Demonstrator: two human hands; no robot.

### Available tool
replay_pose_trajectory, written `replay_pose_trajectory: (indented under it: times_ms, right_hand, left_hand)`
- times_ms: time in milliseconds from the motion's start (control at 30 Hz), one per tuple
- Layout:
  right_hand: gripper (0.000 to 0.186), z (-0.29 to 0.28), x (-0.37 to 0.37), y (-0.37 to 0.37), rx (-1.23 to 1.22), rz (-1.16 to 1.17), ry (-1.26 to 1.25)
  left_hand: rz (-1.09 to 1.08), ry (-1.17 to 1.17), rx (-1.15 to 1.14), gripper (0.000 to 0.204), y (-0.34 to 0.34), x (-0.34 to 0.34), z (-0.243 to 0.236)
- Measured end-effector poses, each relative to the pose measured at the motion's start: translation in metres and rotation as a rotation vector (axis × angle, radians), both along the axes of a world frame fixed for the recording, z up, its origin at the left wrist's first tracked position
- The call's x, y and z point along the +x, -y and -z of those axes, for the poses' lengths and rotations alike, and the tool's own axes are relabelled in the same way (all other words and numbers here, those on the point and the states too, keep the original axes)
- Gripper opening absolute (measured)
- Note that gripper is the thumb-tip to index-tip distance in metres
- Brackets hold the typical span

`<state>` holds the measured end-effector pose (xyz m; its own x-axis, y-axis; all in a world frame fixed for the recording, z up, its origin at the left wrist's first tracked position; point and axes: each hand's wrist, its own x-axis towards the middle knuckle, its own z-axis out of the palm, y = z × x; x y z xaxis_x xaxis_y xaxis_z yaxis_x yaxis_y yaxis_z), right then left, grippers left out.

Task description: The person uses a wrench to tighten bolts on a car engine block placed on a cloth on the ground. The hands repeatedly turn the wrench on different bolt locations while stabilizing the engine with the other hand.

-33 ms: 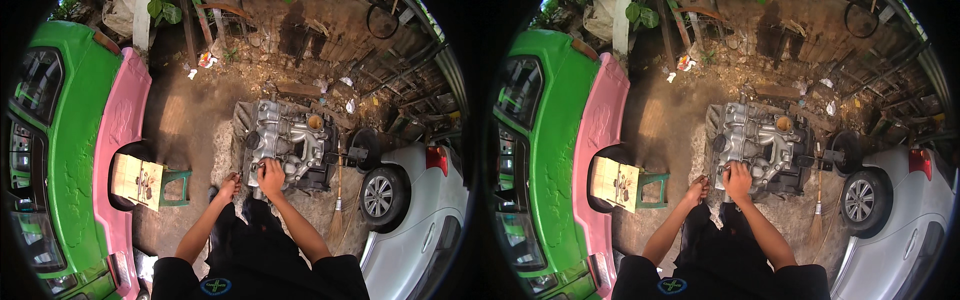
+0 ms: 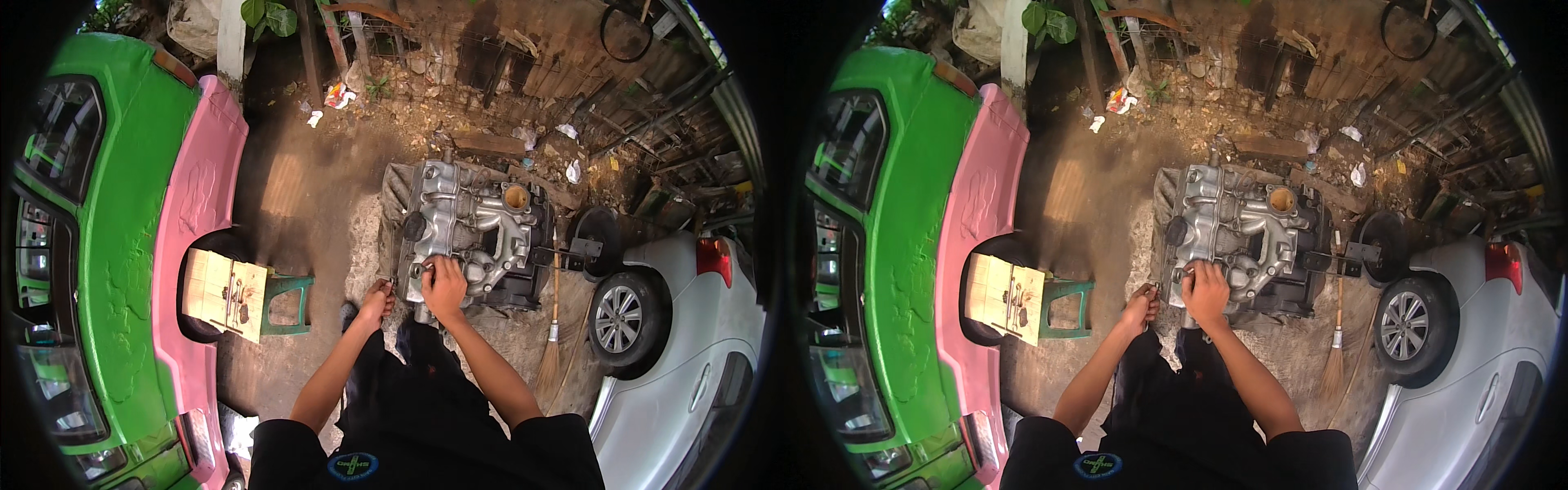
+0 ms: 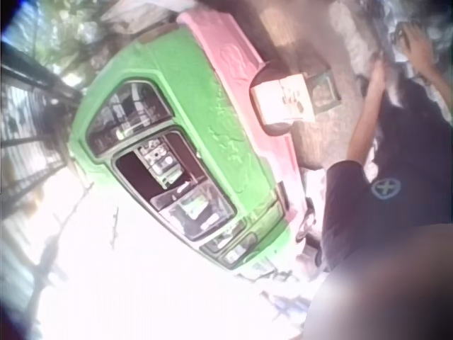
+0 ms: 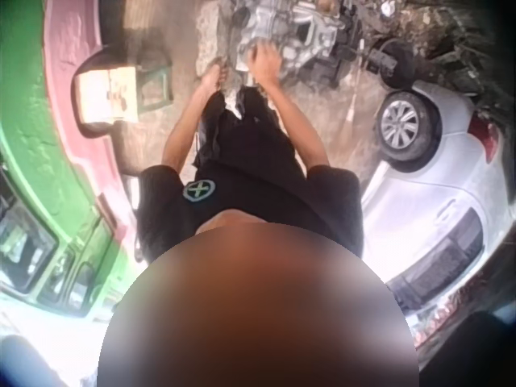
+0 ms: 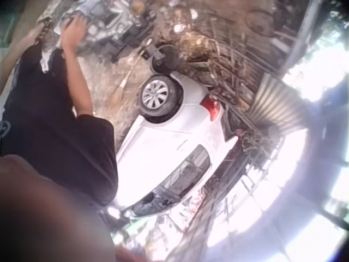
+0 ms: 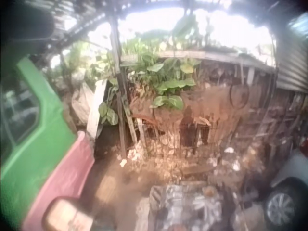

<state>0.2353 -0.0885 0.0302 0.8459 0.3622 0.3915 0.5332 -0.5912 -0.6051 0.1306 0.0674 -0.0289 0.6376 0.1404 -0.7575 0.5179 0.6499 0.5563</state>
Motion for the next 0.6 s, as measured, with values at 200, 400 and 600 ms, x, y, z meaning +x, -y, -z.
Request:
replay_pose_trajectory:
  times_ms: [200, 400, 600]
  right_hand:
    - [0.011, -0.001, 0.000, -0.001, 0.000, 0.006, 0.035]
    - [0.011, -0.003, 0.000, 0.000, -0.015, 0.002, 0.005]
    - [0.011, -0.004, -0.001, -0.001, -0.020, 0.013, 0.008]
  left_hand:
    - [-0.067, 0.033, 0.219, 0.015, -0.001, -0.004, -0.016]
    - [0.092, 0.301, 0.577, 0.020, -0.026, -0.006, 0.020]
    - [0.578, 0.600, 1.446, 0.017, -0.054, 0.015, 0.018]
